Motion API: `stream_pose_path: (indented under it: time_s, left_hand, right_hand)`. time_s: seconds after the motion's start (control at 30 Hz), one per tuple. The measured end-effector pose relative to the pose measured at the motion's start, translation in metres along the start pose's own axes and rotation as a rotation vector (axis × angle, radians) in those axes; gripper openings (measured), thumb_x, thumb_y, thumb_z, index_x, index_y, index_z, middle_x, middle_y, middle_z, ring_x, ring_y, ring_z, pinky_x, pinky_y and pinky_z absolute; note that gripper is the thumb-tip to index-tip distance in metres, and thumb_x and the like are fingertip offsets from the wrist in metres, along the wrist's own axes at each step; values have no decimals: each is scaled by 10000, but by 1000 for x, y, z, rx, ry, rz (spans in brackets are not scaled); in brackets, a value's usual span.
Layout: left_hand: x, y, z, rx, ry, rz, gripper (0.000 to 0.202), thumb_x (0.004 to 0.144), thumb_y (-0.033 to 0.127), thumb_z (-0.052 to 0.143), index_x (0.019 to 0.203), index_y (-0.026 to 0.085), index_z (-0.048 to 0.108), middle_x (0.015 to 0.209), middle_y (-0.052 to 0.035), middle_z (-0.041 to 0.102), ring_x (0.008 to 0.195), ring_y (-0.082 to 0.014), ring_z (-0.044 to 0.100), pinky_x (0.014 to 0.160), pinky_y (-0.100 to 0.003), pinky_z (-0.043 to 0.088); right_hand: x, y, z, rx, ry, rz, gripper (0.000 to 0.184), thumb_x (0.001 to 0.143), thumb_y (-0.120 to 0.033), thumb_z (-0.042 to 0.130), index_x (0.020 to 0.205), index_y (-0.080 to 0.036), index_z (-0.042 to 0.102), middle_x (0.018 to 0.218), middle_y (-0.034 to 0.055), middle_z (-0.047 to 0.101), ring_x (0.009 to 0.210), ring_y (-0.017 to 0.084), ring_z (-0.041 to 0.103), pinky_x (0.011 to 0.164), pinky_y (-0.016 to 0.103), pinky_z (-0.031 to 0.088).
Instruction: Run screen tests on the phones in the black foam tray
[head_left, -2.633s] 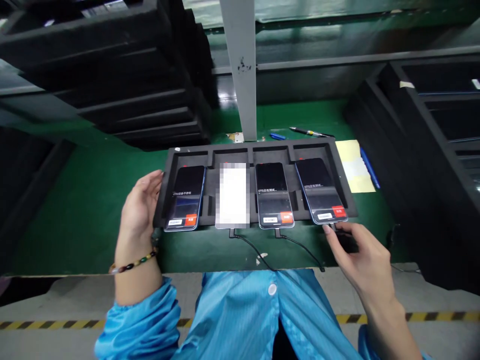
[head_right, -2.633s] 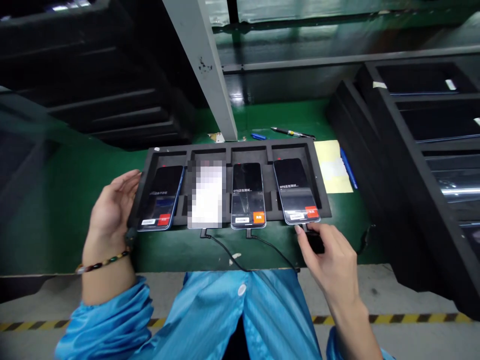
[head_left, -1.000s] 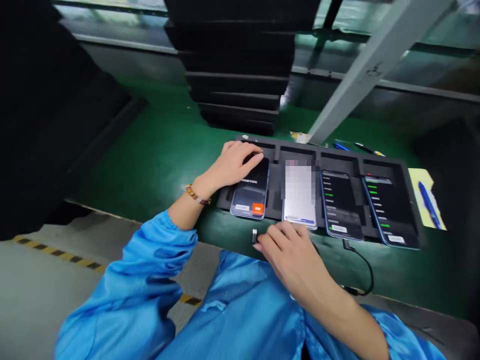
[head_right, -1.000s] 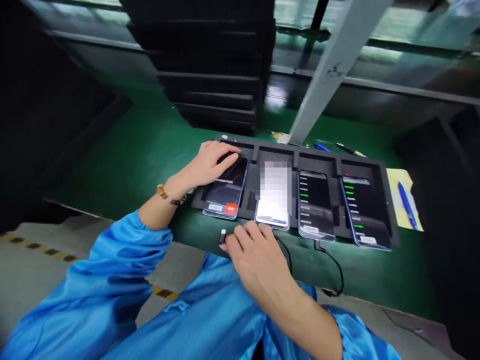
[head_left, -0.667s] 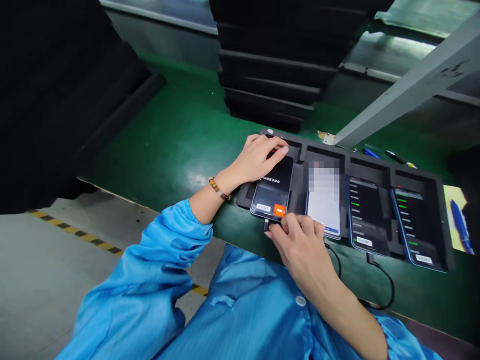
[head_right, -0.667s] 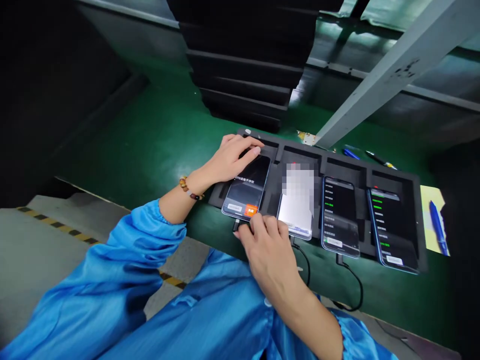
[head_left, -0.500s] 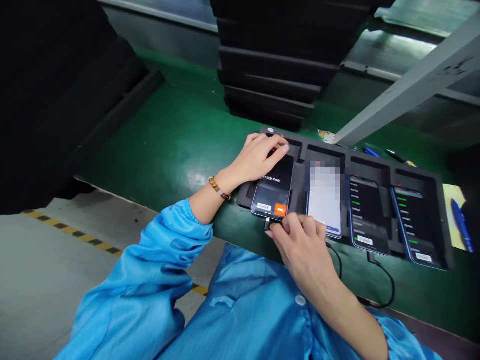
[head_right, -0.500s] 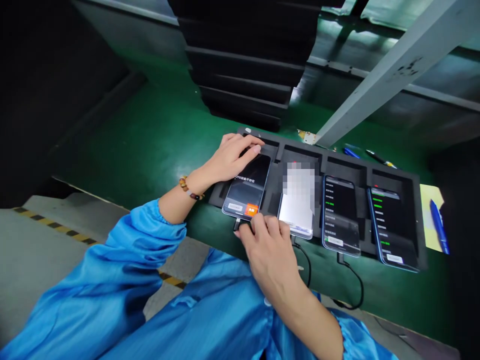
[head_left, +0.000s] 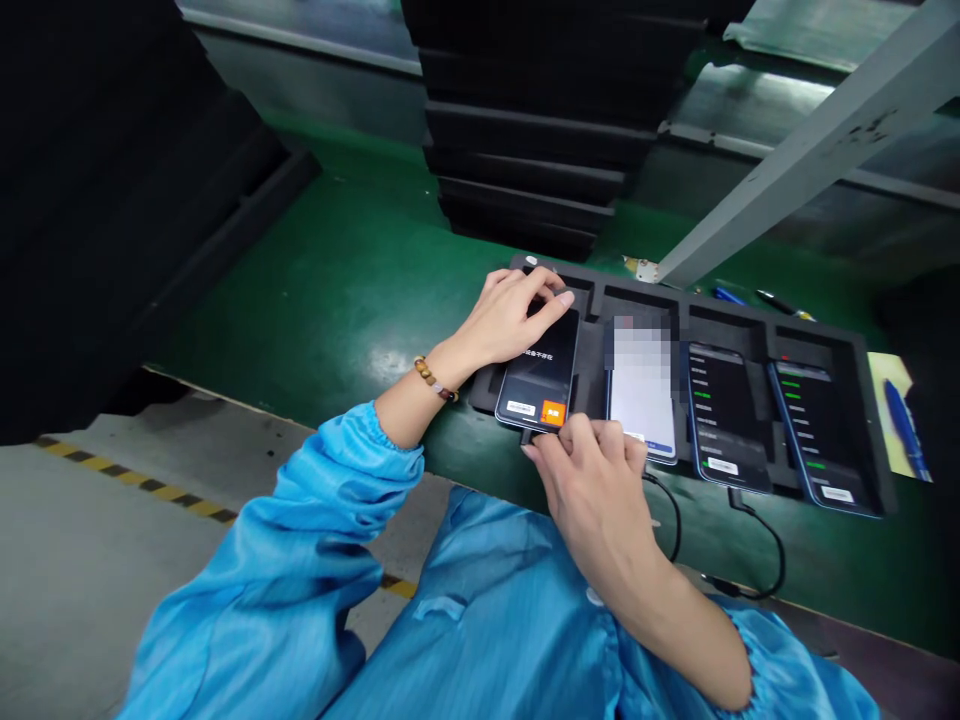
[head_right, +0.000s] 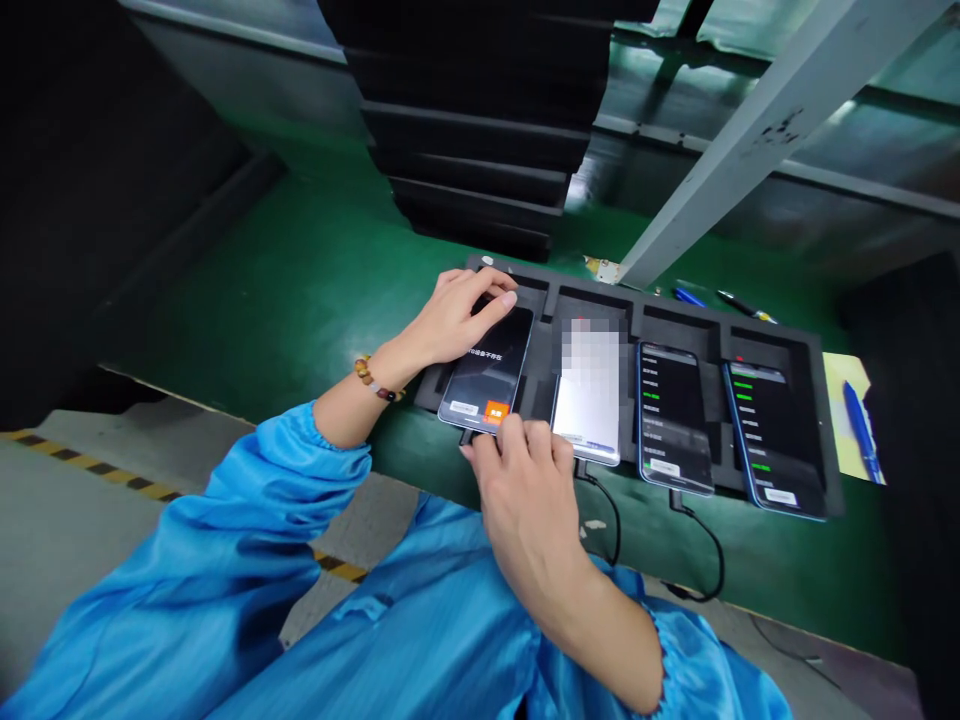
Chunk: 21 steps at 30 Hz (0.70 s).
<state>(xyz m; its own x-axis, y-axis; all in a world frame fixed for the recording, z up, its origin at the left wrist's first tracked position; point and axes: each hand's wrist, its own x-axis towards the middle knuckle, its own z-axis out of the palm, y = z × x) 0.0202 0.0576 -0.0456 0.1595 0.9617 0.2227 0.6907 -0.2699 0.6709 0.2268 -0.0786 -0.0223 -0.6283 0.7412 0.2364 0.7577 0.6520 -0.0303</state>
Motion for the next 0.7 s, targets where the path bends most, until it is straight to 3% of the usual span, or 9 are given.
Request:
stream_pose_path:
  time_s: [0.1, 0.2, 0.3, 0.4, 0.5, 0.7]
  left_hand:
    - [1, -1, 1, -7, 8, -1, 357, 1139, 518, 476, 1253, 239, 667, 1189, -10, 827, 1211, -222, 710, 1244, -436, 313]
    - [1, -4, 2, -17, 12, -2, 370, 1140, 514, 465, 1312, 248, 655, 1218, -16, 828, 1256, -228, 707, 1249, -447, 322]
    - [0, -8, 0, -18, 6, 9, 408, 1154, 528, 410, 1351, 266, 654, 1255, -23, 818, 1257, -234, 704, 1240, -463, 343]
    - [-2, -8, -3, -1, 5, 53, 426, 1155, 531, 403, 1363, 268, 666, 1344, -44, 781, 1277, -254, 683, 1219, -481, 365]
    - [-6, 0, -7, 33, 9, 118, 425, 1149, 522, 425, 1373, 263, 676, 1375, -63, 759, 1301, -270, 658, 1223, -491, 369]
    - [-16, 38, -14, 85, 56, 192, 384, 1139, 471, 438, 1358, 286, 694, 1376, -55, 764, 1320, -282, 646, 1255, -517, 351]
  right_hand:
    - [3, -7, 1, 3, 8, 18, 242, 1089, -306, 646, 862, -227, 663, 917, 79, 612, 902, 275, 423, 800, 417, 271]
    - [2, 3, -4, 89, 43, 1, 203, 1085, -335, 665, 919, -220, 682, 930, 69, 651, 911, 268, 460, 797, 414, 292]
    - [-16, 37, -20, 286, 110, -18, 118, 1104, -315, 639, 1155, -221, 689, 1078, 51, 729, 1049, 255, 557, 902, 415, 354]
    - [-48, 77, -33, 375, 193, 113, 197, 1100, -212, 598, 1288, -226, 654, 1184, 59, 736, 1197, 243, 605, 1043, 432, 368]
    - [-73, 100, -34, 349, 195, 215, 310, 1100, -202, 557, 1399, -223, 635, 1276, 103, 699, 1306, 259, 595, 1082, 439, 371]
    - [-85, 108, -28, 360, 89, 169, 414, 1110, -181, 451, 1498, -251, 578, 1383, 89, 720, 1417, 271, 559, 1088, 458, 330]
